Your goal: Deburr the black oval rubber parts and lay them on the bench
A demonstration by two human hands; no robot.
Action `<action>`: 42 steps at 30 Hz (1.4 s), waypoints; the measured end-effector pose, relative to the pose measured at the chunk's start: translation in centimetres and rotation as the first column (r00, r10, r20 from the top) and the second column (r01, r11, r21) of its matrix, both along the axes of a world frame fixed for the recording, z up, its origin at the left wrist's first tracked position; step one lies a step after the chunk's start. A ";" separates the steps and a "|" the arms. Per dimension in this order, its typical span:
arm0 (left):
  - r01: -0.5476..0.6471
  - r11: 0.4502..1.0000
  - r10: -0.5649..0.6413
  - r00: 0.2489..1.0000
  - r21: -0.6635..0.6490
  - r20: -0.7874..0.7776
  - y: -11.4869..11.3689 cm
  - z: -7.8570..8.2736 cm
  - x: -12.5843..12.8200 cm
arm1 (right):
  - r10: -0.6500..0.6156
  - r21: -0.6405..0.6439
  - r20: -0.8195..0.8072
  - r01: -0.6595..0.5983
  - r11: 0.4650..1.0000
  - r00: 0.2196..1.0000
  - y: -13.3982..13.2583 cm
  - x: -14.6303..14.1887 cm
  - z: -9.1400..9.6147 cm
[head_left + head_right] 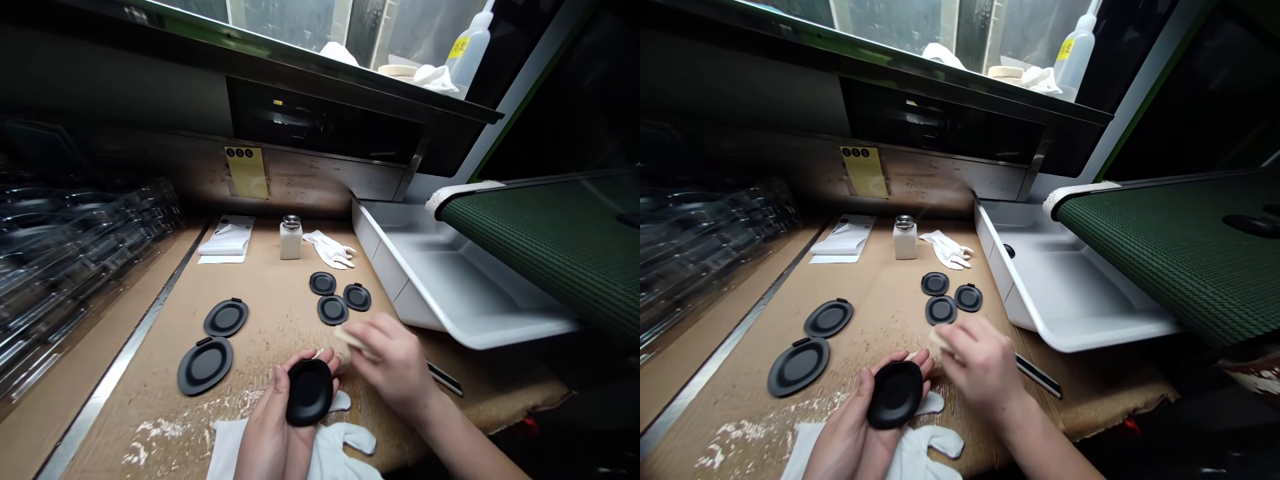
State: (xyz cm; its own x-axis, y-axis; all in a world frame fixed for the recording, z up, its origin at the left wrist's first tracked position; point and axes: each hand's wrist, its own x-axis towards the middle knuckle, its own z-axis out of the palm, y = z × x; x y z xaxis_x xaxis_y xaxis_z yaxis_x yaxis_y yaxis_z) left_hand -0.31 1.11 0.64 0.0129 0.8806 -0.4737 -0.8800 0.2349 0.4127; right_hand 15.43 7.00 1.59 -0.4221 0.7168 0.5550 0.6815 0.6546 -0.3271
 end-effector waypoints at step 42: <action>0.016 0.996 -0.002 0.988 0.093 -0.157 -0.2 -0.8 0.0 | 0.092 0.051 -0.119 -0.087 0.995 0.989 0.0 0.0 -0.6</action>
